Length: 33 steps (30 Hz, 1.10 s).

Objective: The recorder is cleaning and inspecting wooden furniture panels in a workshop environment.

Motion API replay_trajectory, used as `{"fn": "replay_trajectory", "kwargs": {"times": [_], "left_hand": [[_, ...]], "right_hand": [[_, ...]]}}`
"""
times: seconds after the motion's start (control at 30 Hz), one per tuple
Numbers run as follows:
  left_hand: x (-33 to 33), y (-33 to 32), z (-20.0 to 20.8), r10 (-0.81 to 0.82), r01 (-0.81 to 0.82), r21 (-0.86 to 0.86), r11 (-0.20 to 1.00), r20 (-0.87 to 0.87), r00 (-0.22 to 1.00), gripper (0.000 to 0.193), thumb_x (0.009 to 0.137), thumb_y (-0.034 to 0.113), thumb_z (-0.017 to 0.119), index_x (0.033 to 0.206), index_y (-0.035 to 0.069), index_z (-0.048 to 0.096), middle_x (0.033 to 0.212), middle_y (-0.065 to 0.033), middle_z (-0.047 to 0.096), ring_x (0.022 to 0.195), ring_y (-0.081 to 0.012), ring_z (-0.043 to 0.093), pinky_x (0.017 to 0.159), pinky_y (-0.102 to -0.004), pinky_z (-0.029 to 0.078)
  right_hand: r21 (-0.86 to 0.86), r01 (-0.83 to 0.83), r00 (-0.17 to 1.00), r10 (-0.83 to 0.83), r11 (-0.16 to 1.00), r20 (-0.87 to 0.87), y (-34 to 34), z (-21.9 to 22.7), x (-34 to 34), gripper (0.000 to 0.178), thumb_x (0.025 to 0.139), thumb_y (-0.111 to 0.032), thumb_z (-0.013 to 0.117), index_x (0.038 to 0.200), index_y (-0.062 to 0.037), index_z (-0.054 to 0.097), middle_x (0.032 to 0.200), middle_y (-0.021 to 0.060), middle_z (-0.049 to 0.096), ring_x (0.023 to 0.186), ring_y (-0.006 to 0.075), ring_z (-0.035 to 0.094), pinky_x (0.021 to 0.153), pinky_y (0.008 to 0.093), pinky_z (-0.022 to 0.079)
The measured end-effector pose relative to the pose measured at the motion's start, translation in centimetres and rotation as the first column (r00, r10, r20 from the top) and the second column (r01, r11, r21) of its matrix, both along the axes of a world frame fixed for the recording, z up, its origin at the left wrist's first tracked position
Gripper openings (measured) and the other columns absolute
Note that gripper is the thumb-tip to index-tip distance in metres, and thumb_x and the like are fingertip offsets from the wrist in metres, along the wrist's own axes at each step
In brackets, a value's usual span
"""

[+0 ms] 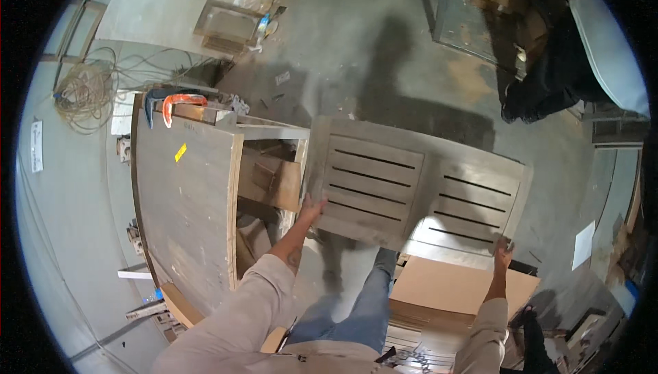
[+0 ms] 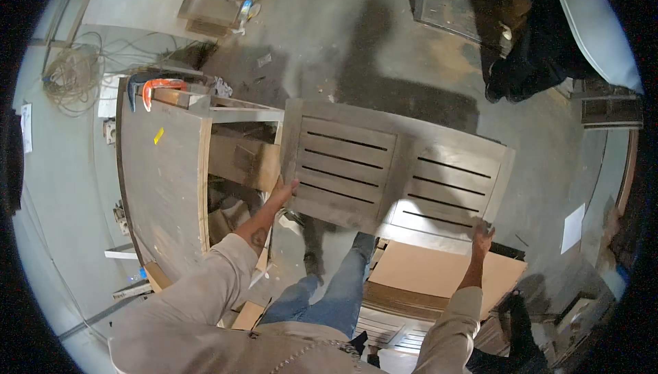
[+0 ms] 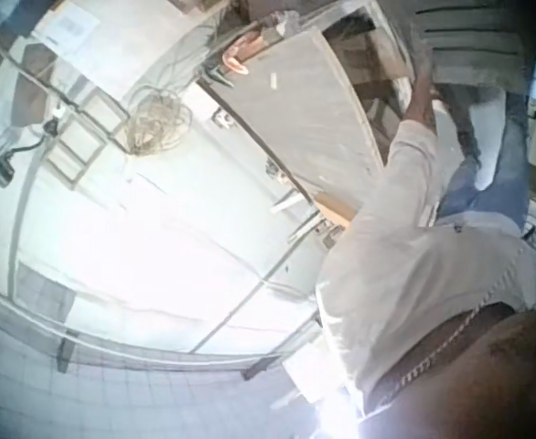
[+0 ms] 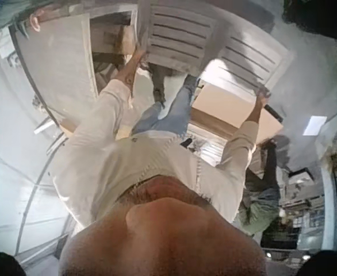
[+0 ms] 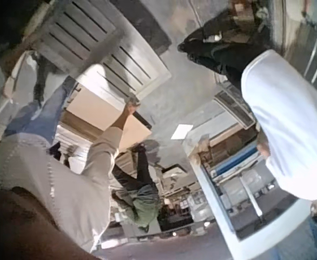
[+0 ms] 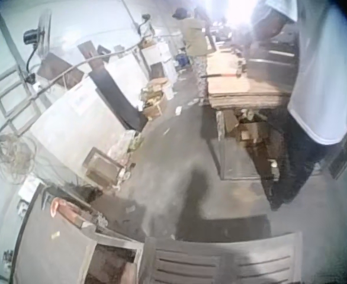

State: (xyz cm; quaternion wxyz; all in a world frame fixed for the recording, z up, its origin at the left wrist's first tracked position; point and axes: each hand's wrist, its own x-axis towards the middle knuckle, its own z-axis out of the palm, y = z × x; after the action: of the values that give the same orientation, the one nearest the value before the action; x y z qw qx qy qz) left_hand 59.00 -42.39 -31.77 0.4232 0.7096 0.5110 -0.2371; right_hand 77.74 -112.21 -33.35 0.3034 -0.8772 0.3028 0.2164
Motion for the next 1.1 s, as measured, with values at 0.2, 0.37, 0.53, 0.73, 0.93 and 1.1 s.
{"fn": "replay_trajectory", "kwargs": {"times": [0.2, 0.37, 0.53, 0.73, 0.93, 1.1], "left_hand": [[-0.8, 0.1, 1.3, 0.274, -0.279, -0.148, 0.949, -0.051, 0.96, 0.117, 0.072, 0.066, 0.068, 0.15, -0.001, 0.014, 0.153, -0.0222, 0.024, 0.141, -0.0342, 0.027, 0.113, -0.0414, 0.027], [0.2, 1.8, 2.5, 0.098, -0.101, -0.027, 0.994, -0.104, 0.99, 0.114, 0.071, 0.069, 0.068, 0.149, 0.0, 0.022, 0.152, -0.0213, 0.026, 0.141, -0.0324, 0.026, 0.114, -0.0398, 0.026], [2.6, 1.8, 9.9, 0.04, -0.065, -0.282, 0.957, -0.096, 0.995, 0.1, 0.078, 0.062, 0.066, 0.143, -0.006, 0.033, 0.145, -0.0222, 0.039, 0.134, -0.0293, 0.039, 0.11, -0.036, 0.032], [1.2, -1.2, 24.9, -0.181, 0.183, -0.023, 0.983, 0.077, 0.981, 0.069, 0.089, 0.048, 0.06, 0.13, -0.007, 0.05, 0.131, -0.0197, 0.054, 0.121, -0.0266, 0.052, 0.101, -0.0335, 0.04], [-2.9, -2.3, 40.5, 0.109, 0.013, -0.358, 0.933, 0.319, 0.942, 0.061, 0.093, 0.046, 0.055, 0.13, -0.003, 0.053, 0.135, -0.0144, 0.053, 0.126, -0.0233, 0.047, 0.105, -0.0328, 0.037], [-13.7, -3.6, 48.8, 0.86, -0.462, -0.734, 0.498, 0.347, 0.375, 0.073, 0.094, 0.056, 0.048, 0.139, -0.002, 0.044, 0.145, -0.0139, 0.043, 0.131, -0.0275, 0.042, 0.109, -0.0426, 0.031]], "right_hand": [[0.066, 0.018, 0.992, -0.026, 0.998, 0.121, 0.7, -0.3, 0.4, 0.059, 0.084, -0.047, 0.068, 0.113, 0.0035, 0.06, 0.107, 0.0137, 0.064, 0.099, 0.0255, 0.056, 0.087, 0.037, 0.044], [0.082, -0.004, 1.0, 0.003, 0.997, 0.011, 0.4, 0.7, -0.3, 0.065, 0.088, -0.053, 0.059, 0.115, 0.0058, 0.06, 0.106, 0.0198, 0.064, 0.099, 0.0305, 0.058, 0.088, 0.0376, 0.044], [-0.049, -0.005, 0.988, 0.013, 0.999, 0.157, -6.6, 5.0, -1.5, 0.066, 0.09, -0.061, 0.047, 0.112, -0.0014, 0.067, 0.102, 0.0246, 0.067, 0.095, 0.038, 0.064, 0.082, 0.046, 0.048], [-0.334, -0.042, 0.981, -0.024, 0.942, -0.191, -6.1, 12.1, -1.2, 0.066, 0.096, -0.054, 0.041, 0.131, 0.0007, 0.053, 0.118, 0.0226, 0.062, 0.102, 0.0379, 0.062, 0.089, 0.0464, 0.048], [-0.057, -0.247, 0.969, 0.248, 0.967, 0.013, 9.0, 16.2, 2.3, 0.064, 0.096, -0.051, 0.043, 0.133, -0.0001, 0.051, 0.12, 0.0221, 0.06, 0.105, 0.0366, 0.06, 0.091, 0.0469, 0.047], [0.204, -0.397, 0.918, 0.384, 0.895, 0.102, 20.3, 20.2, 2.7, 0.062, 0.096, -0.049, 0.044, 0.135, -0.0007, 0.048, 0.122, 0.0216, 0.059, 0.108, 0.0356, 0.058, 0.092, 0.0473, 0.046]]}}
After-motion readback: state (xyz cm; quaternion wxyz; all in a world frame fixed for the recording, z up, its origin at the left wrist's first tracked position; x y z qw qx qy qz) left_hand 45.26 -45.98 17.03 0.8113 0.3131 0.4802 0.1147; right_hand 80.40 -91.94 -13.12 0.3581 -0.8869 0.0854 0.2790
